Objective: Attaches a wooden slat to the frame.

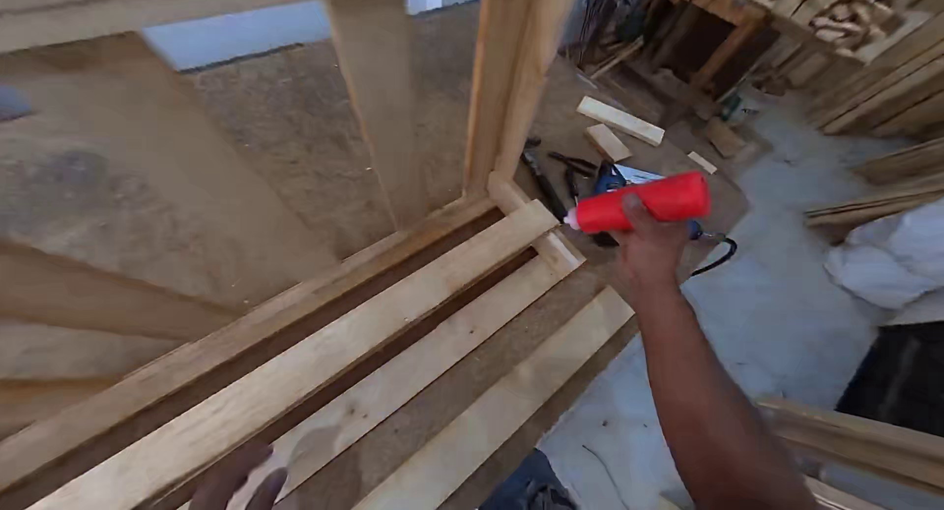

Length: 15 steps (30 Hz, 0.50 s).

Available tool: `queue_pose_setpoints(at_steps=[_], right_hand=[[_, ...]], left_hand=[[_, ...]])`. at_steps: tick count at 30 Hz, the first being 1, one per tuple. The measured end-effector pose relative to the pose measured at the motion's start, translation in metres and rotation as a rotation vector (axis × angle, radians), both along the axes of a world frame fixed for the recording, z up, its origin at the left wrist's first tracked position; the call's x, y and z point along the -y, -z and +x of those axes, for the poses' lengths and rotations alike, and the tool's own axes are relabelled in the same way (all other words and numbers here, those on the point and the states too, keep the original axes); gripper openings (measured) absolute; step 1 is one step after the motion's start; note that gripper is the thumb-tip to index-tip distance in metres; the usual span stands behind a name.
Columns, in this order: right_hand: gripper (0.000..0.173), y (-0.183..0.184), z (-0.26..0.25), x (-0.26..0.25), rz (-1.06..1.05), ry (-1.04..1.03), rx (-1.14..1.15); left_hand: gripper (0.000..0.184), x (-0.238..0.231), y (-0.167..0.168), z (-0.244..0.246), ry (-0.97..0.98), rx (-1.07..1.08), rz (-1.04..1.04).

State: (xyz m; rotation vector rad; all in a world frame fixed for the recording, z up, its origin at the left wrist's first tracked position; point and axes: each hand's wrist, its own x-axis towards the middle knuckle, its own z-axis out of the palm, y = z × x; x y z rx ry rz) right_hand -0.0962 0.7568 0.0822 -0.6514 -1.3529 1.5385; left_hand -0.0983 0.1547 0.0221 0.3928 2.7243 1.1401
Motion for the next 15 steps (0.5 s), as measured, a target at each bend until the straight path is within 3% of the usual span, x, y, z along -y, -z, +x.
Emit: queue_pose_setpoints(at_steps=[6, 12, 15], right_hand=[[0.058, 0.037, -0.058, -0.068, -0.017, -0.186, 0.187], [0.056, 0.053, -0.104, -0.083, 0.071, -0.278, 0.234], [0.054, 0.041, -0.082, -0.085, 0.161, -0.306, 0.380]], left_hand=[[0.053, -0.085, -0.021, -0.090, 0.102, -0.038, -0.318], [0.081, -0.097, -0.010, -0.131, 0.086, 0.191, -0.584], [0.088, -0.096, -0.010, -0.141, 0.080, 0.277, -0.604]])
